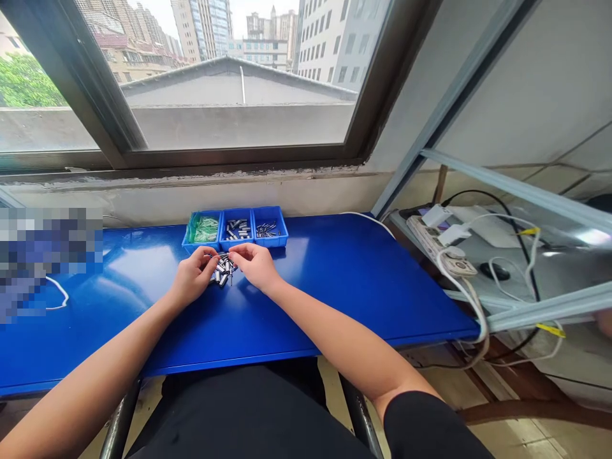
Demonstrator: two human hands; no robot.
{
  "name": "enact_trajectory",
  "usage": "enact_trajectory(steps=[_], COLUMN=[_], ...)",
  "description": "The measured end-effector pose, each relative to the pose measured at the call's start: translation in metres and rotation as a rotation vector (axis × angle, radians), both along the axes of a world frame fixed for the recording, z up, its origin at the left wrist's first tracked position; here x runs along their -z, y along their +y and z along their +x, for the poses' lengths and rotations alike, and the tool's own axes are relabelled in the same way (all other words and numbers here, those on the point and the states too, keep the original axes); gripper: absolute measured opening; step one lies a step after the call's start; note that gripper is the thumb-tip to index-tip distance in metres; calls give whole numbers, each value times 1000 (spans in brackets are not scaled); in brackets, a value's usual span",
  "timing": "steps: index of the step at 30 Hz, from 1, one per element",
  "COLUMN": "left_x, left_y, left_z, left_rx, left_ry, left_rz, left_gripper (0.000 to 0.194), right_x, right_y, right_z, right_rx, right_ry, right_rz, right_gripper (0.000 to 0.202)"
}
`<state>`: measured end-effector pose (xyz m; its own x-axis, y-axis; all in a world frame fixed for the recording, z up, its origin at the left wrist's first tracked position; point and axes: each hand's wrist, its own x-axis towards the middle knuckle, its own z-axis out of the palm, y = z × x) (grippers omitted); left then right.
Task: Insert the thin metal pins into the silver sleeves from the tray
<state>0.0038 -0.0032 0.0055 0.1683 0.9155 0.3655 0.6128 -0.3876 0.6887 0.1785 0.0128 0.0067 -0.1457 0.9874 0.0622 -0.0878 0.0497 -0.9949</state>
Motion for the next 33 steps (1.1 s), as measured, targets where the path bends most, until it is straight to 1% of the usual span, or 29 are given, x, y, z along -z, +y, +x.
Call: enact_trajectory(steps=[4, 9, 13, 21, 29, 33], left_x=[1, 0, -1, -1, 1, 1], left_y=[1, 0, -2, 0, 0, 1], left_z=[-1, -1, 1, -1, 0, -1], left_rx=[-12, 12, 19, -18, 13, 14], left_ry=[-6, -32, -40, 2, -34, -32], left_rz=[19, 16, 7, 34, 23, 20], left_gripper=[27, 19, 17, 27, 18, 19], right_x=[1, 0, 1, 2, 0, 1], right_y=[0, 0, 1, 0, 0, 0], right_z=[-1, 0, 0, 0, 0, -1], right_rx=[-10, 6, 11, -1, 20, 9], right_ry=[3, 5, 10, 2, 2, -6], right_rz=[16, 22, 18, 34, 7, 16], right_gripper=[28, 31, 30, 28, 27, 28])
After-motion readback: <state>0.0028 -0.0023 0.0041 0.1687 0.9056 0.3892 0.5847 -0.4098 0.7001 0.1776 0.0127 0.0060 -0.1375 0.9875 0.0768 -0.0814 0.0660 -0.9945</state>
